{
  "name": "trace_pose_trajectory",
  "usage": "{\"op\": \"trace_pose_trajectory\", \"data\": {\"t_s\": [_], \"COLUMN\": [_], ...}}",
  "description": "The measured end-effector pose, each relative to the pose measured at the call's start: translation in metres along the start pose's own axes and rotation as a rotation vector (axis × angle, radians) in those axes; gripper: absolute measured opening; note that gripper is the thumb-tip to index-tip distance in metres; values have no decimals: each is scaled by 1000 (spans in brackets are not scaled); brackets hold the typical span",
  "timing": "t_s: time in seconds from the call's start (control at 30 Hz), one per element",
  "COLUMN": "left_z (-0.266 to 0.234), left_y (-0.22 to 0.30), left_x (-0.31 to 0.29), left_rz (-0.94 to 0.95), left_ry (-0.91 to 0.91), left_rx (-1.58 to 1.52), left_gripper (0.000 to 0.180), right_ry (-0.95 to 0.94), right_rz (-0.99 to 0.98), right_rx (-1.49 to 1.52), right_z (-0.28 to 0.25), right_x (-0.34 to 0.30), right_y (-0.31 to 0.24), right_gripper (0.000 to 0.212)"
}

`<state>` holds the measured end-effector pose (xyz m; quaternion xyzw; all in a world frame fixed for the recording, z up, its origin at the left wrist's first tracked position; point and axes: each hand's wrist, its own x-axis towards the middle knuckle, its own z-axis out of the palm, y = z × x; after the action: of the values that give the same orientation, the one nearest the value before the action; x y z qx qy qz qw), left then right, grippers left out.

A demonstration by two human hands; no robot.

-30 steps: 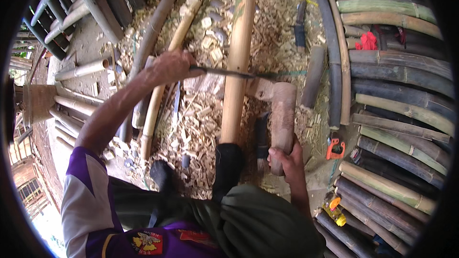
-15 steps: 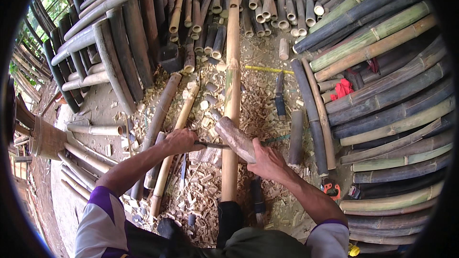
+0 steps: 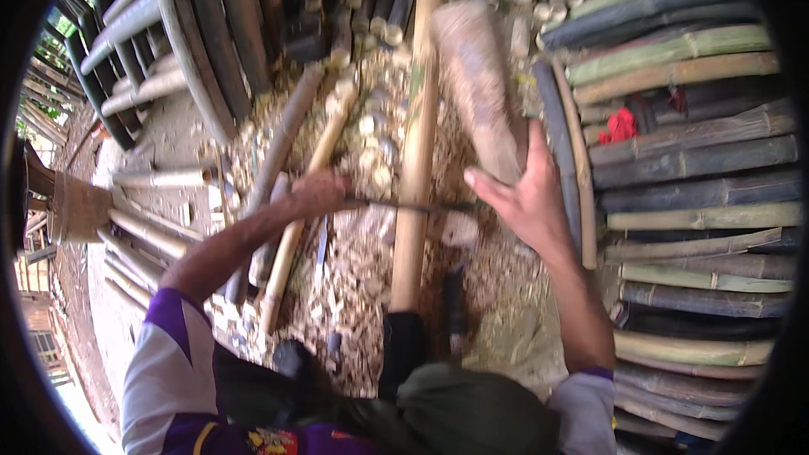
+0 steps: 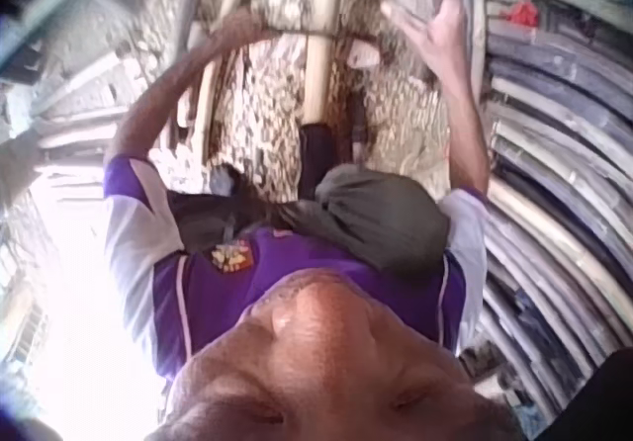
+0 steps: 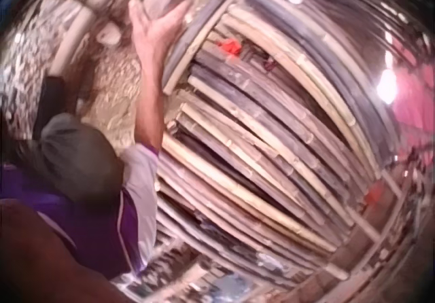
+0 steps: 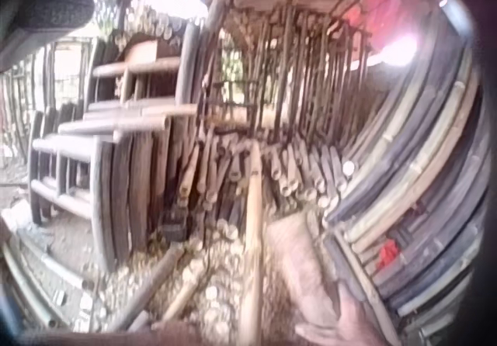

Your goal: The person sits on the ground and uses a chisel and wooden mallet to carve and shape a bamboo pole. They repeatedly strike the chisel to remove material, then switch to a knife to refine the edges and interior of the bamboo piece.

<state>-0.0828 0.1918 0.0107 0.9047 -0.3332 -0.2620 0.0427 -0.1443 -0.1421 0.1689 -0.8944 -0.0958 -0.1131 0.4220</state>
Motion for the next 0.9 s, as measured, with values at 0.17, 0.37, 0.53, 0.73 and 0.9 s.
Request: {"op": "trace_pose_trajectory", "data": {"t_s": [0.17, 0.37, 0.53, 0.73, 0.9], "left_z": [-8, 4, -12, -2, 2], "left_y": [12, -7, 10, -2, -7], "left_x": [14, 6, 12, 10, 9], "left_rz": [13, 30, 50, 42, 47], "left_ry": [69, 119, 105, 121, 21], "left_rx": [5, -42, -84, -77, -141], "left_gripper": [68, 72, 66, 74, 79], "right_ry": [-735, -530, 130, -657, 84], "right_rz": [521, 363, 98, 397, 184], "right_rx": [-431, 61, 269, -280, 69], "right_z": [42, -30, 30, 12, -23], "right_x": [-34, 49, -8, 21, 56], "right_y": [12, -48, 11, 6, -46], "right_gripper": [64, 67, 65, 61, 69]}}
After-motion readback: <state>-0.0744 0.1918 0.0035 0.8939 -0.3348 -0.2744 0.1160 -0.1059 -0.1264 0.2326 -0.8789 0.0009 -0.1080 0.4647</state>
